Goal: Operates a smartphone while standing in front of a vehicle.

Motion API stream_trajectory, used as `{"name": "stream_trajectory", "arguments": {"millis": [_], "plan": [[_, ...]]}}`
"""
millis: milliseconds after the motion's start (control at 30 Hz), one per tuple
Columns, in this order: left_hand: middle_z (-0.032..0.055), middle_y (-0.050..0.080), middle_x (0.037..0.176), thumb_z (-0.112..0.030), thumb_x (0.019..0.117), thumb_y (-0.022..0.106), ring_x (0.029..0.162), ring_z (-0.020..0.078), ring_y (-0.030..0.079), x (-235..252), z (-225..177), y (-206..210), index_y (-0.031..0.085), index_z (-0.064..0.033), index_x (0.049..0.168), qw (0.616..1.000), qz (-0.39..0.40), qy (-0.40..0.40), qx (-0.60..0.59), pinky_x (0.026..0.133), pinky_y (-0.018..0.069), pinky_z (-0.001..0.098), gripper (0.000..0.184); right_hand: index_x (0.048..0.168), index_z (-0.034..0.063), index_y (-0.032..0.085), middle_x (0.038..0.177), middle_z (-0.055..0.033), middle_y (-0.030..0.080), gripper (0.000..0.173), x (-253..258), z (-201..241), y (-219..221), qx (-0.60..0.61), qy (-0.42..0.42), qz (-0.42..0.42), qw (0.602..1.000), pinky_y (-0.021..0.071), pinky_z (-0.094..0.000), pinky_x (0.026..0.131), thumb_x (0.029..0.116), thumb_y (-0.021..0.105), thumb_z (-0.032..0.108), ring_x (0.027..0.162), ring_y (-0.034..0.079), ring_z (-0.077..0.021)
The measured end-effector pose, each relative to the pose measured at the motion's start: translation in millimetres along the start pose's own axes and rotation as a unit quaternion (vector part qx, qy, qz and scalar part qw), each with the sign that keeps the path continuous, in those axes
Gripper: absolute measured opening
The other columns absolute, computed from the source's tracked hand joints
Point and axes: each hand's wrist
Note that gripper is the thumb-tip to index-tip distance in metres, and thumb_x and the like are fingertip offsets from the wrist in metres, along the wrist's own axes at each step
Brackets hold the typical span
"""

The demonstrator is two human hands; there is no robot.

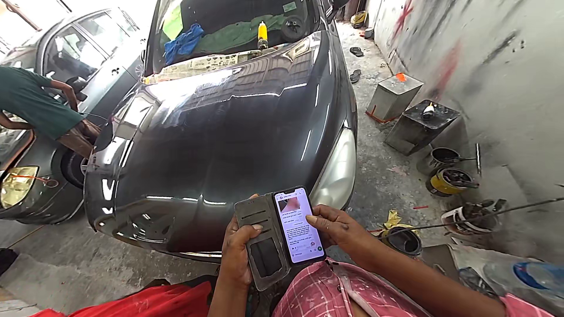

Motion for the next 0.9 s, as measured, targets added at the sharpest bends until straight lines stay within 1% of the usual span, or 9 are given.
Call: {"name": "stream_trajectory", "arguments": {"millis": [100, 200, 367, 467, 567, 700, 767, 900], "plan": [[0.0208, 0.071, 0.115, 0.002, 0.0843, 0.053, 0.093, 0.0239, 0.074, 0.1, -0.2, -0.6, 0.055, -0.0103, 0.145, 1.000, -0.002, -0.001, 0.006, 0.078, 0.0638, 0.0391, 0.062, 0.117, 0.0054, 0.062, 0.097, -0.0184, 0.074, 0.025, -0.7, -0.2, 0.3, -0.004, -0.003, 0.004, 1.000, 0.0635, -0.0358, 0.073, 0.1070, 0.054, 0.026, 0.082, 0.075, -0.0257], [0.0212, 0.070, 0.116, 0.002, 0.0842, 0.054, 0.093, 0.0242, 0.074, 0.3, 0.0, -2.1, 0.055, -0.0097, 0.145, 1.000, -0.002, 0.000, 0.000, 0.079, 0.0636, 0.0396, 0.062, 0.120, 0.0060, 0.061, 0.099, -0.0175, 0.074, 0.024, -1.2, 0.6, 1.0, -0.014, -0.002, 0.009, 1.000, 0.0635, -0.0360, 0.074, 0.1056, 0.055, 0.025, 0.083, 0.075, -0.0255], [0.0211, 0.070, 0.116, 0.003, 0.0839, 0.054, 0.094, 0.0239, 0.074, 0.2, 1.4, -3.3, 0.055, -0.0094, 0.145, 1.000, -0.003, 0.001, -0.004, 0.079, 0.0637, 0.0390, 0.062, 0.122, 0.0045, 0.060, 0.102, -0.0162, 0.074, 0.026, -1.8, 0.0, 1.3, -0.007, 0.003, 0.014, 1.000, 0.0633, -0.0366, 0.078, 0.0984, 0.065, 0.014, 0.088, 0.075, -0.0254], [0.0214, 0.070, 0.115, 0.002, 0.0843, 0.053, 0.093, 0.0244, 0.074, -0.1, 2.1, -4.0, 0.055, -0.0093, 0.144, 1.000, -0.001, 0.002, -0.006, 0.079, 0.0637, 0.0396, 0.061, 0.123, 0.0048, 0.059, 0.101, -0.0152, 0.075, 0.031, -2.0, -0.9, 0.6, -0.012, -0.001, 0.021, 1.000, 0.0629, -0.0356, 0.078, 0.0939, 0.068, 0.011, 0.088, 0.075, -0.0241], [0.0206, 0.071, 0.115, 0.002, 0.0847, 0.054, 0.094, 0.0237, 0.074, -0.5, 2.7, -5.1, 0.056, -0.0096, 0.144, 1.000, -0.002, 0.000, -0.004, 0.079, 0.0637, 0.0386, 0.060, 0.123, 0.0051, 0.058, 0.101, -0.0152, 0.075, 0.034, -2.4, -1.0, 1.0, -0.014, 0.002, 0.023, 1.000, 0.0628, -0.0352, 0.079, 0.0917, 0.070, 0.009, 0.089, 0.075, -0.0240], [0.0205, 0.072, 0.111, 0.003, 0.0841, 0.053, 0.091, 0.0238, 0.075, -0.6, 2.1, -3.6, 0.057, -0.0080, 0.141, 1.000, -0.011, 0.002, -0.010, 0.076, 0.0643, 0.0388, 0.058, 0.123, 0.0056, 0.058, 0.101, -0.0146, 0.075, 0.035, -2.2, -1.1, 2.1, -0.016, 0.005, 0.020, 1.000, 0.0630, -0.0353, 0.078, 0.0905, 0.071, 0.007, 0.088, 0.075, -0.0237], [0.0209, 0.070, 0.116, 0.003, 0.0848, 0.053, 0.094, 0.0243, 0.074, 0.0, 2.7, -5.3, 0.055, -0.0100, 0.145, 1.000, -0.004, -0.002, -0.008, 0.079, 0.0638, 0.0393, 0.061, 0.123, 0.0056, 0.057, 0.100, -0.0149, 0.075, 0.035, -2.7, -1.7, 2.1, -0.015, 0.005, 0.020, 1.000, 0.0629, -0.0354, 0.078, 0.0905, 0.071, 0.007, 0.088, 0.075, -0.0240], [0.0216, 0.071, 0.114, 0.002, 0.0847, 0.053, 0.093, 0.0250, 0.075, -0.2, 2.5, -4.8, 0.055, -0.0095, 0.144, 1.000, -0.006, -0.004, -0.010, 0.078, 0.0641, 0.0399, 0.061, 0.123, 0.0059, 0.057, 0.101, -0.0149, 0.075, 0.036, -2.3, -2.3, 1.9, -0.013, 0.005, 0.021, 1.000, 0.0628, -0.0350, 0.079, 0.0902, 0.071, 0.006, 0.089, 0.075, -0.0238]]}}
Point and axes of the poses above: each hand's wrist, its own x-axis towards the middle knuckle, its own y-axis out of the palm, z = x × y
